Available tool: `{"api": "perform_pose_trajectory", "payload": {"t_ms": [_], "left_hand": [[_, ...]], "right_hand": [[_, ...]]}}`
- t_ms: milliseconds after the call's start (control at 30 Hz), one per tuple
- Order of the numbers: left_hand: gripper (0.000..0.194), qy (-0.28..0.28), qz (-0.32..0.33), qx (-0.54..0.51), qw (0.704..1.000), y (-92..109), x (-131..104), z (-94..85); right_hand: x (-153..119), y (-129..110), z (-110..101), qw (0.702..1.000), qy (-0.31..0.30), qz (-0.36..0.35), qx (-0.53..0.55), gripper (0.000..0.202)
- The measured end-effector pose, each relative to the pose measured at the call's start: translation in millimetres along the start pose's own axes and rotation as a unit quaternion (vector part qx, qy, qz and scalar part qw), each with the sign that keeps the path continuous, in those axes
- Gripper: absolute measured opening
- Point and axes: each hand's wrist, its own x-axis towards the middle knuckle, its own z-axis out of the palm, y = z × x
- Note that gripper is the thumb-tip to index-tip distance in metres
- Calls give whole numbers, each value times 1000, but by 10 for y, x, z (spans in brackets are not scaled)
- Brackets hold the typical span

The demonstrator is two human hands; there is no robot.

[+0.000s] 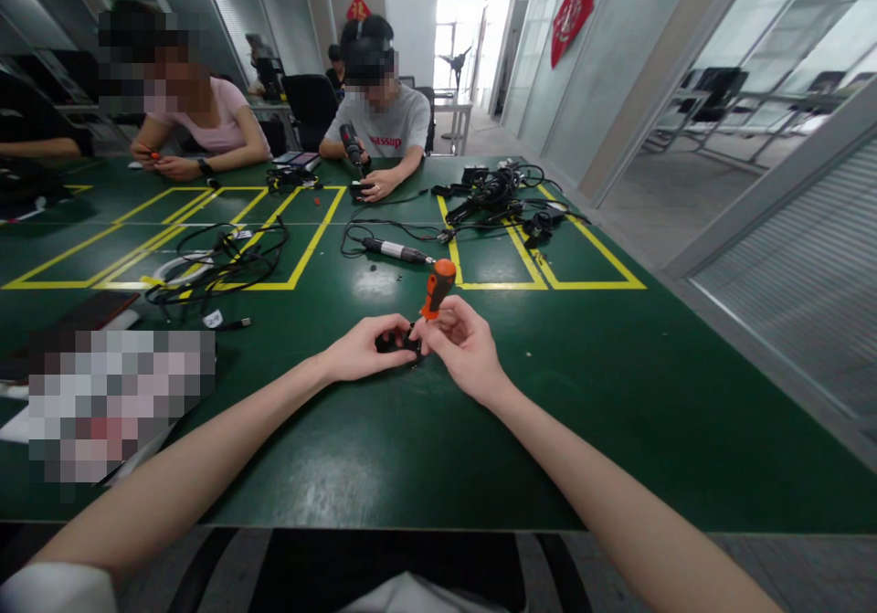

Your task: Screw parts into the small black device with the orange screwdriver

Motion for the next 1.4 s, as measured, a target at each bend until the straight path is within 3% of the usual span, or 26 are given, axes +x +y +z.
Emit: {"api": "perform_pose_trajectory", "payload": {"t_ms": [267,500,733,1033,1200,1400], "left_hand": [[32,1,0,8,1000,3,-2,-3],[33,-1,0,1,1000,7,-3,0],[31,-2,2,0,1000,-4,-5,0],[30,2,12,2,1000,-1,-4,-1],[31,0,10,3,1000,2,-3,-5],[31,-1,-2,5,1000,2,-4,0]], "right_hand": [[47,-48,-34,999,18,4,-38,45],[27,-13,-44,1000,-11,3,16,40],[24,-45,-20,999,4,-1,-32,40],[14,-3,-27,999,0,0,32,34],[26,-21,-25,1000,-1,7,-9,37],[48,13,-29,1000,-16,5,23,39]]}}
